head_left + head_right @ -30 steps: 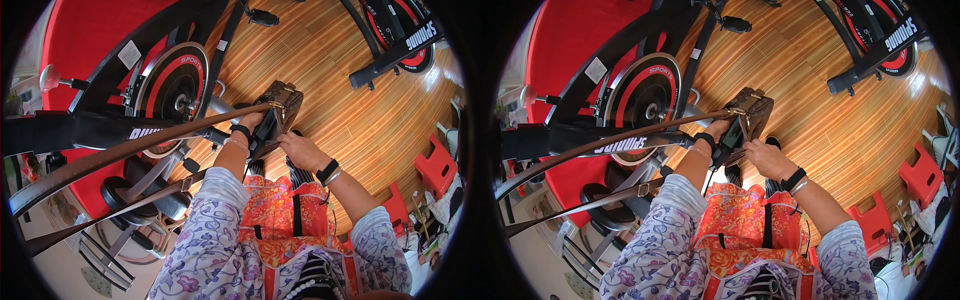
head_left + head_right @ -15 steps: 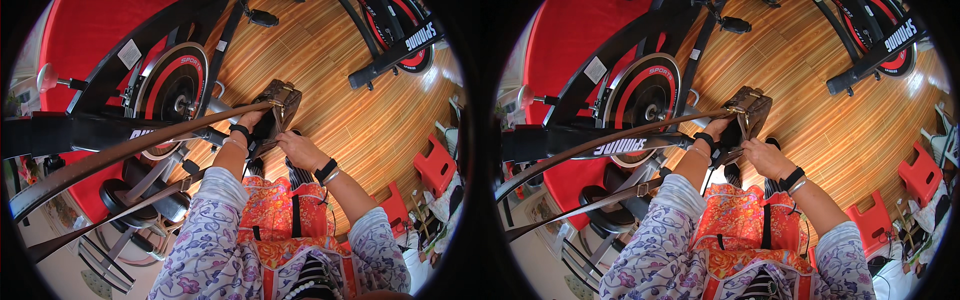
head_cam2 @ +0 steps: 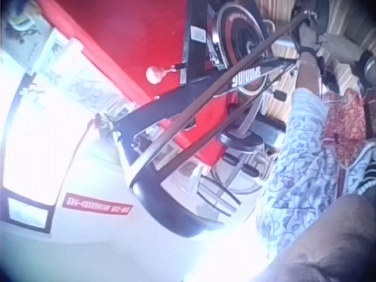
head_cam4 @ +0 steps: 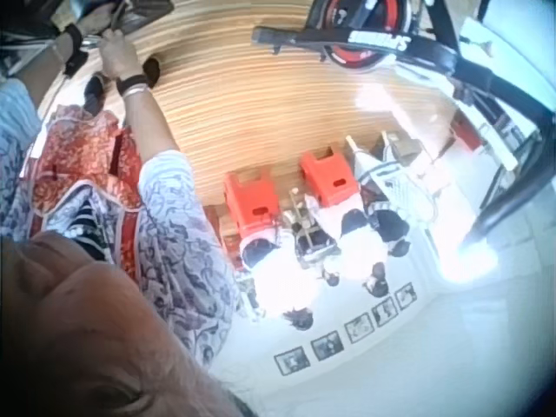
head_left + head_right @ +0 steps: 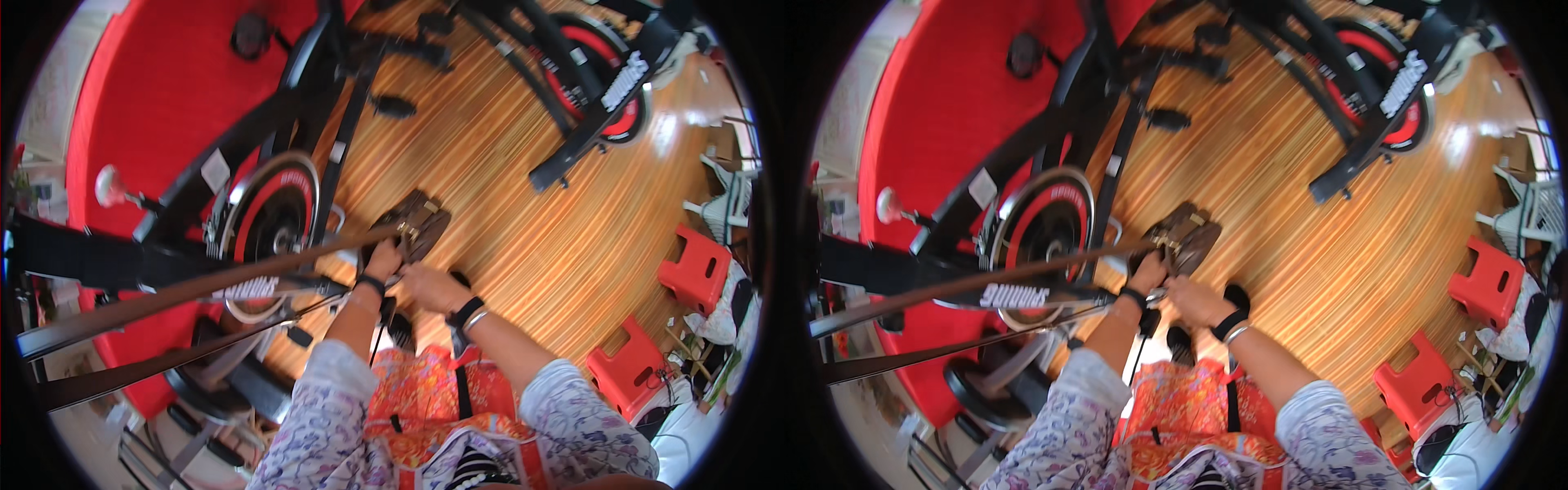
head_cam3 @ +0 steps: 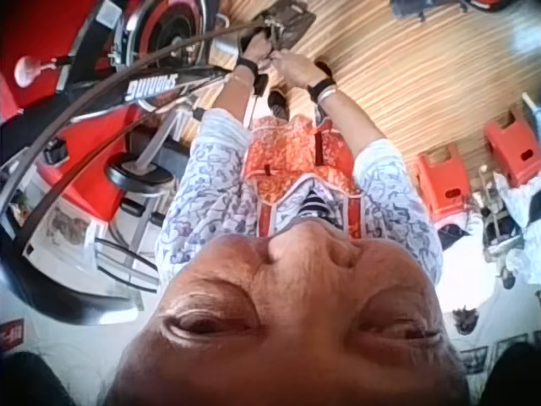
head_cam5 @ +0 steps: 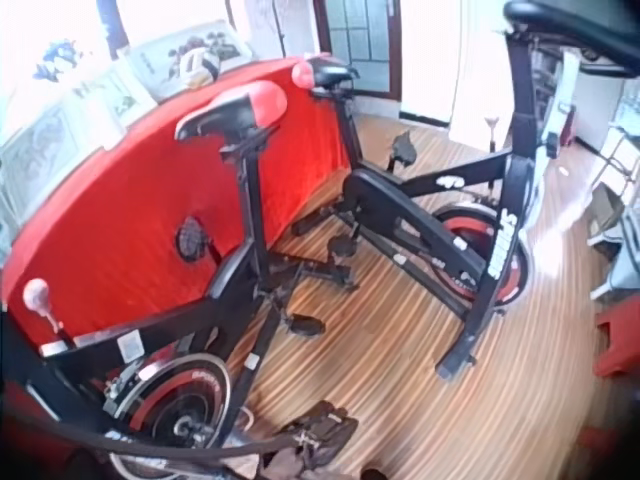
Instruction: The person puts a phone into a bag, walks to a table, and sits down to clean chives. They remove the ends of the chives by hand and place the cleaned stalks into a pile on the table.
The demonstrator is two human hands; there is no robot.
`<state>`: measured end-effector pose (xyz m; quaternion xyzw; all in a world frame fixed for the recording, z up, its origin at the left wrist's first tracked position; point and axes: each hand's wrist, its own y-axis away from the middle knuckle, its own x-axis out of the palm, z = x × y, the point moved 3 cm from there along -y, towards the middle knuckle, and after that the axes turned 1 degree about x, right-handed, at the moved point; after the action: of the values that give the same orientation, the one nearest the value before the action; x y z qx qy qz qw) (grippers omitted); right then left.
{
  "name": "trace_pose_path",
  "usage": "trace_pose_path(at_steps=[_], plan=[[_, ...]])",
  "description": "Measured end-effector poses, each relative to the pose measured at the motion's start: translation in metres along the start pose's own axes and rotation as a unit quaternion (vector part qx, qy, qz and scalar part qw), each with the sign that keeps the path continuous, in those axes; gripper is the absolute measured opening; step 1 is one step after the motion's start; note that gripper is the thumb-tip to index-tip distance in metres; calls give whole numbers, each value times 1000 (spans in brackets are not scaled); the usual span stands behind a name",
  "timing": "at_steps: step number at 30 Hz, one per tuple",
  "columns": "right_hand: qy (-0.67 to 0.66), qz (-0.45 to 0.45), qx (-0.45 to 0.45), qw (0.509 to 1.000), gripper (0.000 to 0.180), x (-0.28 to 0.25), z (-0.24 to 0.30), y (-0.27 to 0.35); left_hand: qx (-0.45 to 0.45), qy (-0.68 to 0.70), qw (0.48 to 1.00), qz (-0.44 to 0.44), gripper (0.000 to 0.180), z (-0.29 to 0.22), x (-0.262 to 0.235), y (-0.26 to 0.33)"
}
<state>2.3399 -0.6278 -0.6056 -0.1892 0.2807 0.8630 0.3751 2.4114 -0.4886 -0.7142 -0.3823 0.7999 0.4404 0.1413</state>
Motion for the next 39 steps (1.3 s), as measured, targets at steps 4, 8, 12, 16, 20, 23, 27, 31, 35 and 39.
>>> trace_pose_path(at_steps=[4, 8, 12, 16, 20, 23, 27, 31, 35, 39], plan=[[23, -84, -21, 996, 23, -27, 31, 9, 24, -28, 997, -66, 54, -30, -53, 31], [29, -11, 23, 999, 21, -46, 41, 59, 89, -69, 993, -47, 53, -57, -99, 62], [21, -28, 117, 993, 22, -48, 40, 160, -31, -76, 996, 28, 54, -72, -124, 111], [7, 72, 259, 963, 32, -26, 45, 278, 435, -202, 870, 115, 30, -89, -116, 185], [-55, -2, 372, 926, 35, 13, 74, 407, 157, -57, 941, 296, 41, -180, -74, 252], [-123, -108, 459, 873, 26, 32, 127, 459, 222, -43, 902, 368, 40, -255, -87, 323], [-86, -334, 466, 815, 24, 32, 257, 492, 332, -92, 874, 344, 35, -261, -112, 351], [-128, -530, 498, 674, 25, 102, 383, 538, 315, -41, 871, 375, 26, -296, -125, 406], [-140, -612, 533, 568, 22, 196, 487, 576, 324, -126, 849, 398, 28, -314, -112, 491], [-114, -710, 549, 427, 19, 258, 587, 605, 390, -108, 784, 470, 27, -300, -69, 549]])
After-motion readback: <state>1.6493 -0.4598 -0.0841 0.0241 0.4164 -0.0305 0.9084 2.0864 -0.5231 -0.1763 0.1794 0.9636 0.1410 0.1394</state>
